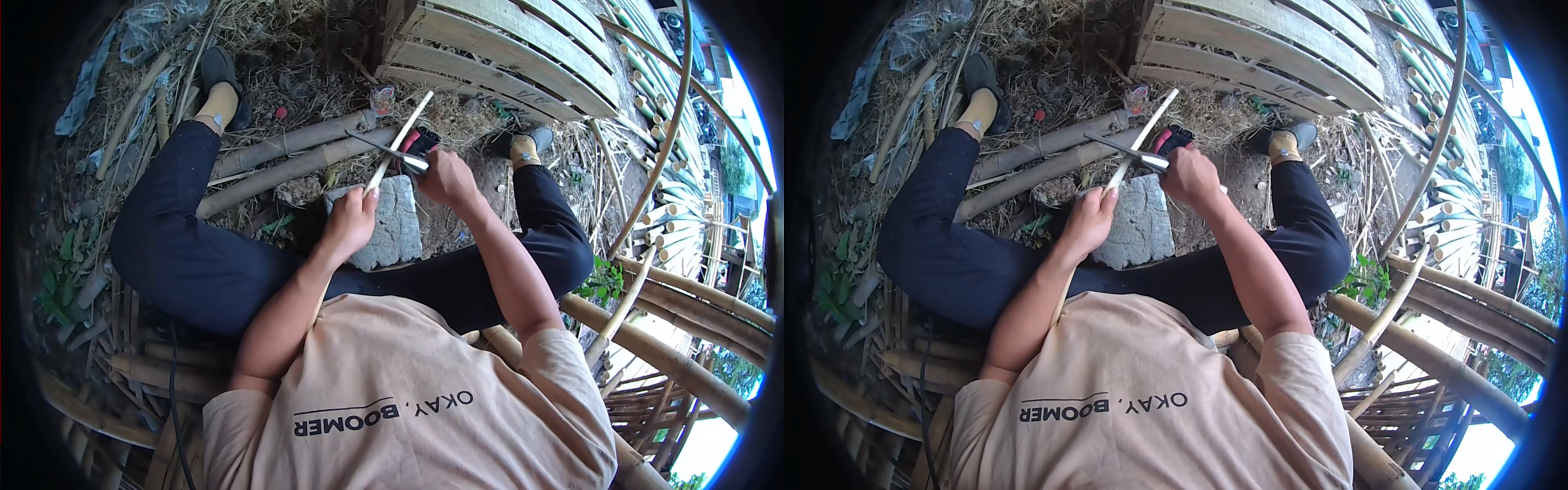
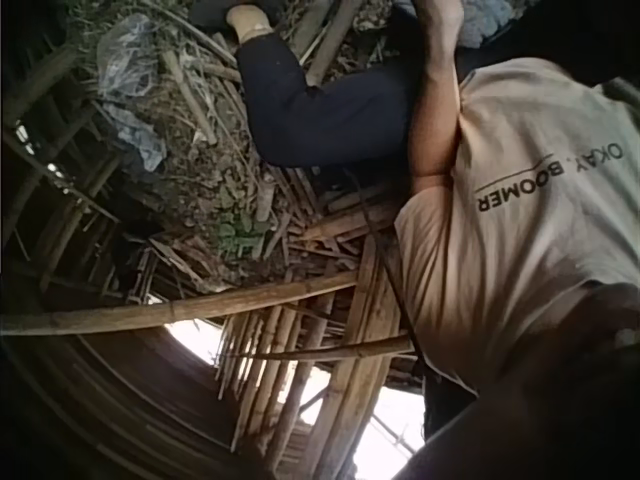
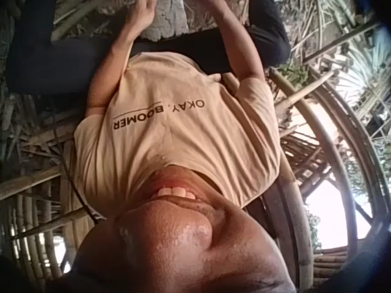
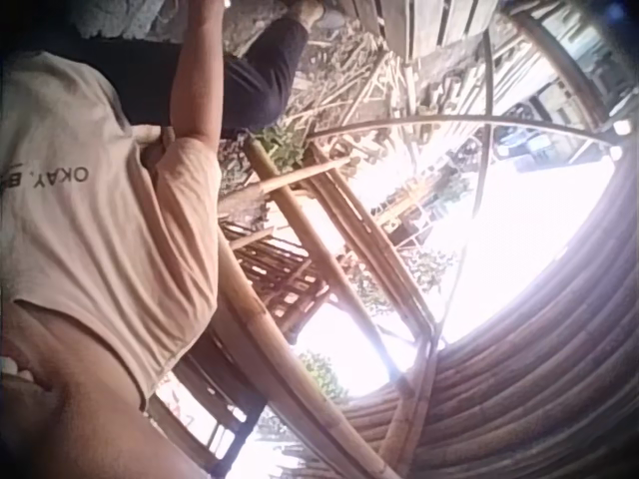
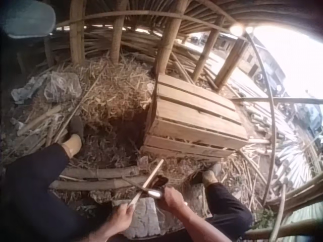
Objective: The person uses a cleaver to shave a thin wooden stick by hand, rotating the stick to smooth different sides and removing outer bark and slivers.
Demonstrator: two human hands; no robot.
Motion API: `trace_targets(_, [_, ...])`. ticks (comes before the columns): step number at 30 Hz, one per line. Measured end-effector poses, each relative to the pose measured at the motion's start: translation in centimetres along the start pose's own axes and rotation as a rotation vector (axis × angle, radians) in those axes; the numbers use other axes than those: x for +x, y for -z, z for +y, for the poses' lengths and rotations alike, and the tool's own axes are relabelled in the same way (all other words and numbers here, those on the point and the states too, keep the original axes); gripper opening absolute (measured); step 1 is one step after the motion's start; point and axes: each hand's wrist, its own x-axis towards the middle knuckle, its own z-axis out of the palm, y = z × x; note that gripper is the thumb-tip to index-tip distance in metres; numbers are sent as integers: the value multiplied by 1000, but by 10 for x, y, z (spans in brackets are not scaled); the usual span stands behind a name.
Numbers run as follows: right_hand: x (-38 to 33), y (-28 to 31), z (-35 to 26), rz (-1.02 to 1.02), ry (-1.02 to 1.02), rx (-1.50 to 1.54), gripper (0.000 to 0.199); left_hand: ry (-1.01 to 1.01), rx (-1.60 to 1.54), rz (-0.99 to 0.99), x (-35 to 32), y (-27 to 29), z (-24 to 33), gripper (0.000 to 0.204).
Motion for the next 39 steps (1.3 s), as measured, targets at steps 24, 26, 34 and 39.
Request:
trace_targets(24, [1, 50, 15, 313, -91, 265, 34, 208, -569, -214, 8, 45, 17, 37])
trace_targets(26, [0, 49, 14, 356, 26, 293, 34, 190, -536, -226, 11, 40, 17, 38])
trace_targets(34, [-9, 55, 26, 351, -10, 47, 15, -233, 30, -25, -13, 29, 27, 40])
trace_targets(39, [-10, 62, 29, 412, -16, 19, 20, -271, 14, -30, -18, 28, 37, 39])
